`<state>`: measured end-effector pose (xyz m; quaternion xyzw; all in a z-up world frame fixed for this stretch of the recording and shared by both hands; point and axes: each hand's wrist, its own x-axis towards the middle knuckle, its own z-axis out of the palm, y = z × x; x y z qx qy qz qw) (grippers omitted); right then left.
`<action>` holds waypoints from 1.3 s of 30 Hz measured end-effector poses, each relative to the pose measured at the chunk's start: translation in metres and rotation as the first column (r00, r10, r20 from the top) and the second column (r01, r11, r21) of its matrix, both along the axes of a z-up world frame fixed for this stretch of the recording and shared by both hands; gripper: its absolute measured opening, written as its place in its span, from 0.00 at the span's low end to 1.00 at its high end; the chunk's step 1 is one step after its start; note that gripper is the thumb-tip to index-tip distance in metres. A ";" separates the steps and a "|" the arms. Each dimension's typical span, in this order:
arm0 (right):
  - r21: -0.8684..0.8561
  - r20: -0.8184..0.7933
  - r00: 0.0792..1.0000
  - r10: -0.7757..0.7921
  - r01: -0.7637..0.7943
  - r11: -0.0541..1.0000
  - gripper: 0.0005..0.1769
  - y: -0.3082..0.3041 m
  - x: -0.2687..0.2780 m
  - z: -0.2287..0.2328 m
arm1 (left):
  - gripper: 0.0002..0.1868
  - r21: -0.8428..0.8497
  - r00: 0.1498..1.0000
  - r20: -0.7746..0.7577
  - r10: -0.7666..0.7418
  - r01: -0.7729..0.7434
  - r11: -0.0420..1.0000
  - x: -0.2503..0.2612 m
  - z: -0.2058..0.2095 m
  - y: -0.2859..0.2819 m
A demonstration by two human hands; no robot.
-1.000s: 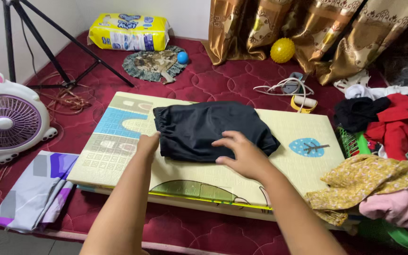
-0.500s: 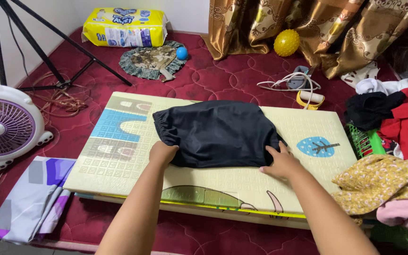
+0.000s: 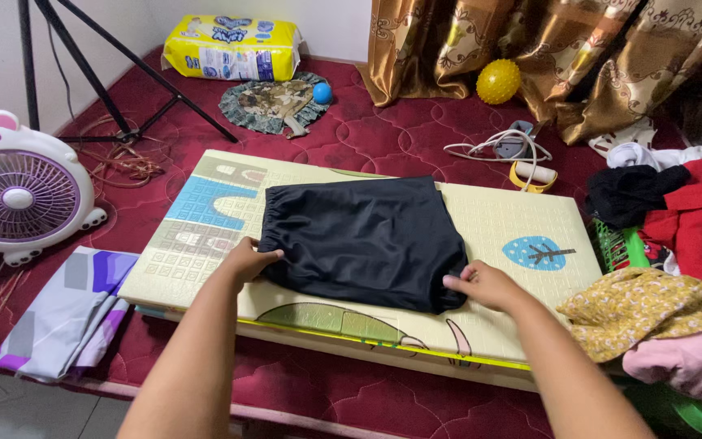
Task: The person folds a grey and purple shirt, then a black pair of shorts, and finally a pink t-shirt on a patterned folding board. Each item is smoothed, folded into a compact rectangle, and placed aside.
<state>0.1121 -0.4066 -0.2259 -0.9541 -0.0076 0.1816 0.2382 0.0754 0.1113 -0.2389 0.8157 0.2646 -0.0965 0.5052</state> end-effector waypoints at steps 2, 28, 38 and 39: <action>0.062 0.108 0.980 -0.169 0.163 0.985 0.46 0.014 0.007 -0.026 | 0.38 0.086 0.998 0.055 0.017 -0.021 0.996 -0.004 -0.005 -0.008; 0.144 0.149 0.945 -0.292 0.272 0.952 0.39 0.013 0.058 -0.061 | 0.36 0.314 0.933 0.343 0.105 -0.219 0.924 0.033 -0.008 -0.022; -0.144 0.306 0.912 0.273 -0.239 0.960 0.43 0.042 0.019 0.053 | 0.38 0.763 0.820 0.254 -0.513 0.156 0.627 -0.002 0.070 -0.042; -0.134 0.229 0.901 0.369 -0.346 0.928 0.45 0.051 0.010 0.064 | 0.40 0.804 0.740 0.218 -0.637 0.233 0.547 -0.007 0.076 -0.049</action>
